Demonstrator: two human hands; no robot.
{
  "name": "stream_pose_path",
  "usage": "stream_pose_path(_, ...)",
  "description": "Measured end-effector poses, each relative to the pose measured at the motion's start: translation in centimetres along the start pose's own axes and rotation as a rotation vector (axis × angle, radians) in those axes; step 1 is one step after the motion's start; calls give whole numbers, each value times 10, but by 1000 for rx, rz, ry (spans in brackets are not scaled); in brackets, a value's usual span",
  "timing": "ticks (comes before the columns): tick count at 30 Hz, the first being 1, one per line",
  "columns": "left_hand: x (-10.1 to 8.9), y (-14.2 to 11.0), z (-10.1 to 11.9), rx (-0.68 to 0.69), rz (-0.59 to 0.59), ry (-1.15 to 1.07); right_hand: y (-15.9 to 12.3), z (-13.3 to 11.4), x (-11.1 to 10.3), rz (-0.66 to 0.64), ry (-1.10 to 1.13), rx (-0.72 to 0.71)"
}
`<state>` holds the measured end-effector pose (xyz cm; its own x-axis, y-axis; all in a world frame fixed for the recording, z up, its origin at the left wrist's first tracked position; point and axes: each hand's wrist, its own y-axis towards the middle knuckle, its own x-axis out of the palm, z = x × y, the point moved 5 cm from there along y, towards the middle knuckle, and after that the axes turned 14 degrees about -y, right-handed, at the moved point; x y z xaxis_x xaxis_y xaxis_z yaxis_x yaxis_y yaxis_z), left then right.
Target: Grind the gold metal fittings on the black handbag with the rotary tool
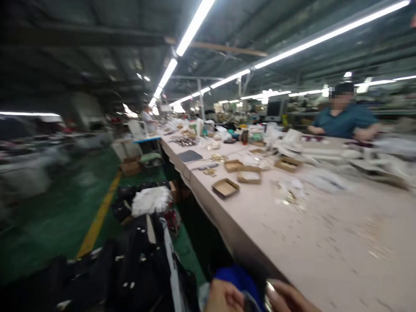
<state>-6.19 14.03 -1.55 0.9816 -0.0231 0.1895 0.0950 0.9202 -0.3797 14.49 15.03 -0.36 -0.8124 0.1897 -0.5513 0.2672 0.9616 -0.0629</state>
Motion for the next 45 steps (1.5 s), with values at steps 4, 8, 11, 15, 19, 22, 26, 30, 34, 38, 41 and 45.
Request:
stream_pose_path(4, 26, 11, -25, 28, -29, -91, -32, 23, 0, -134, 294, 32)
stream_pose_path(8, 24, 18, -25, 70, -39, -146, -28, 20, 7, -176, 451, -3)
stream_pose_path(11, 25, 17, -21, 75, -44, -130, -24, 19, 9, -195, 427, -34)
stream_pose_path(15, 32, 18, -19, 59, -66, -146, -21, 24, 11, -213, 396, -33)
stream_pose_path(19, 36, 21, -17, 83, -142, -126, -19, 24, 14, -236, 396, -56)
stream_pose_path(22, 36, 23, -16, 96, -192, -100, -18, 22, 17, -251, 394, -75)
stream_pose_path(26, 37, 23, -12, 108, -236, -94, -17, 17, 21, -237, 392, -70)
stream_pose_path(30, 36, 26, -16, 120, -248, -93, -18, 11, 23, -201, 353, -66)
stream_pose_path(34, 34, 28, -22, 126, -229, -68, -20, 9, 24, -175, 300, -70)
stream_pose_path(38, 36, 24, -18, 138, -264, -35, -21, 11, 25, -139, 244, -60)
stream_pose_path(41, 33, 22, -16, 157, -193, -21, -21, 13, 26, -140, 238, -61)
stream_pose_path(45, 30, 22, -17, 164, -98, -10, -24, 15, 18, -91, 105, -155)
